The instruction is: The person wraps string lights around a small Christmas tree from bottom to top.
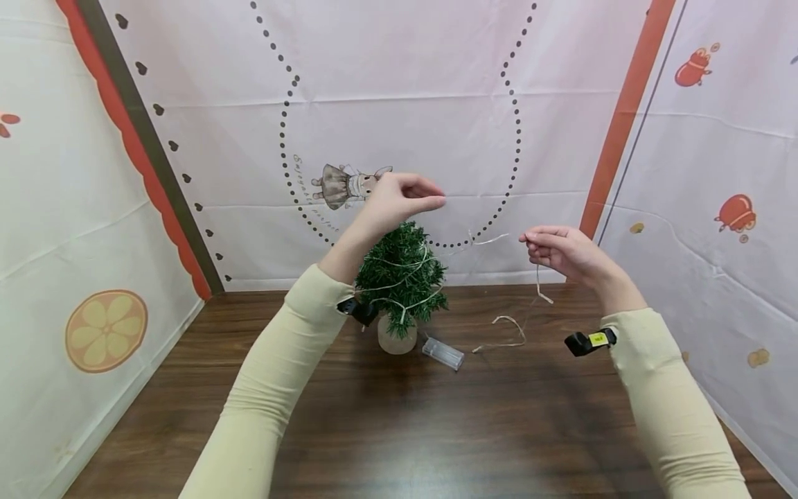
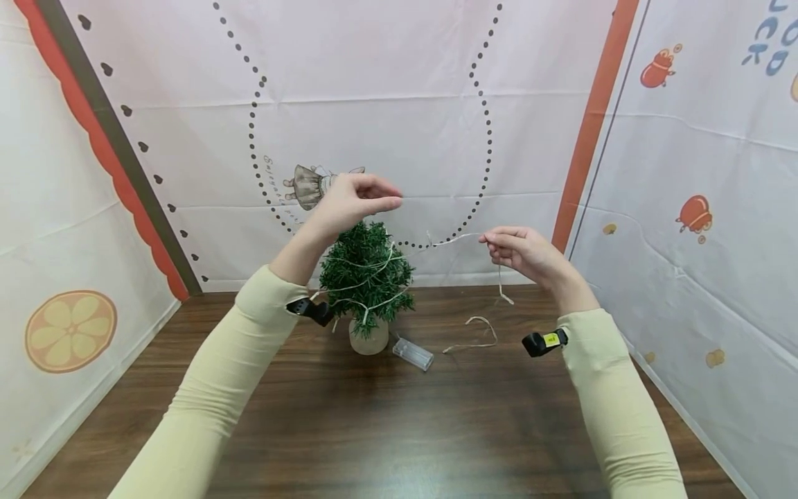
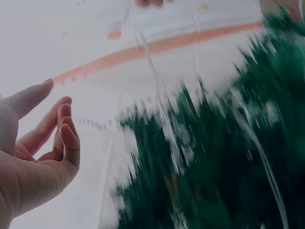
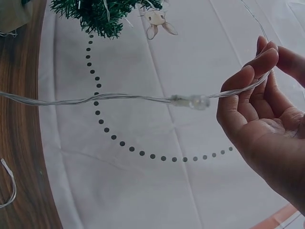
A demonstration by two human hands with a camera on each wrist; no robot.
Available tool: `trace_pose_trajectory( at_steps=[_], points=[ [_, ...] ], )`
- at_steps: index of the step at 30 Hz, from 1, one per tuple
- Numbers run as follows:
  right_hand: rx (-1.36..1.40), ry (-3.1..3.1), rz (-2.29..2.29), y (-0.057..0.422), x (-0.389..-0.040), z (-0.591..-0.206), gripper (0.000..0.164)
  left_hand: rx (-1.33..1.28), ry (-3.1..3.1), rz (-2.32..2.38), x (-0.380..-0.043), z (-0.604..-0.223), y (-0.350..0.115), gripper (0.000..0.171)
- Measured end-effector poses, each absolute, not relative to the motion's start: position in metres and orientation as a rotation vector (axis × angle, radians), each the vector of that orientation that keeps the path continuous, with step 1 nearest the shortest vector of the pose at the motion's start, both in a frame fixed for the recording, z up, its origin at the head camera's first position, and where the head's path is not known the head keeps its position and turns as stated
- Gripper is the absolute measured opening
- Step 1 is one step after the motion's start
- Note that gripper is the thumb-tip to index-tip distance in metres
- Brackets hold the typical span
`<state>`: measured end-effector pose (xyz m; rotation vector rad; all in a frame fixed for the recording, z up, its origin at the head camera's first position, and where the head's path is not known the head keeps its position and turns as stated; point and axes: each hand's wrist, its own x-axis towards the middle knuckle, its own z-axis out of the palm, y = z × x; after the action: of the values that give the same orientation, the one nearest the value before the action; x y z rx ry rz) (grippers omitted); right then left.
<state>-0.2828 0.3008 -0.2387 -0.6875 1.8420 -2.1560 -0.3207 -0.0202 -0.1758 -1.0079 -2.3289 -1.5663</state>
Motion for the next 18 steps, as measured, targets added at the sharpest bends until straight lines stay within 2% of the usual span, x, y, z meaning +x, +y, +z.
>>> trace_pose_trajectory(
  at_steps=[9, 18],
  points=[
    [-0.684, 1.957, -2.084, 0.299, -0.280, -0.231, 0.023, -1.186, -2.416, -1.495, -0.304, -0.172, 0.042, 0.021],
    [-0.684, 2.058, -1.992, 0.297, -0.277, -0.228, 0.020, -1.150, -2.585, -1.320, -0.307, -0.186, 0.073, 0.016]
  ],
)
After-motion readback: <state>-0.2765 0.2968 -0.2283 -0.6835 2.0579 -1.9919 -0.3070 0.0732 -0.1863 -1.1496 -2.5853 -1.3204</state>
